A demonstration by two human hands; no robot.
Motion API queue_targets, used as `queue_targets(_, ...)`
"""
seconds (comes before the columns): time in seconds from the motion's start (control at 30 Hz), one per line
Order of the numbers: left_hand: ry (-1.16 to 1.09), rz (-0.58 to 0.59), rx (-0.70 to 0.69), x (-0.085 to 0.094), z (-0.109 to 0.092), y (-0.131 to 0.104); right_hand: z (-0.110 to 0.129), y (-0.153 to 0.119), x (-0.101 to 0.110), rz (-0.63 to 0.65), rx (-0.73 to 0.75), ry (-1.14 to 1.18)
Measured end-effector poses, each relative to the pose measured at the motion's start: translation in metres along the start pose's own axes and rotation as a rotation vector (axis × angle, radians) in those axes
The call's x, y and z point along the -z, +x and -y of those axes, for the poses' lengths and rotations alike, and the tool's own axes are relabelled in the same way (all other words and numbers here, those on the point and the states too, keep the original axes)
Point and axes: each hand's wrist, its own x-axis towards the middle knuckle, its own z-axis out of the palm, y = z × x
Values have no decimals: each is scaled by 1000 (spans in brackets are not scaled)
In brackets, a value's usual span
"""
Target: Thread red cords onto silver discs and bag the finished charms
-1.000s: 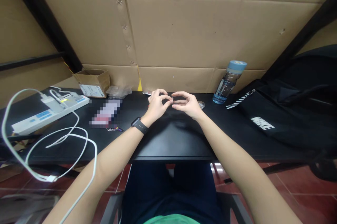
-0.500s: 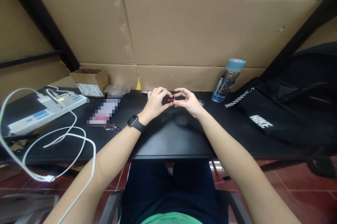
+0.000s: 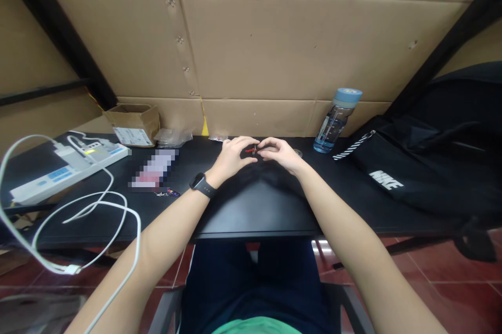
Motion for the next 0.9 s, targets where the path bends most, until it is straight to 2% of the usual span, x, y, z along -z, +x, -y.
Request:
queue_targets(0.2,-83,-79,-38,-1,-2,0,-1,2,-6,-25,29,-110)
queue_targets(0.57,-90,-95,-100,-5,-2,0,-5,4,-12,-83,217,-239)
queue_targets(0.73,-87,-80,-101,-7,1,-1,-4,6,-9,-98,206,-290)
queue_targets(0.9,-161,-57,-54,-12,2,0,-4,8,1,-168,175,-352)
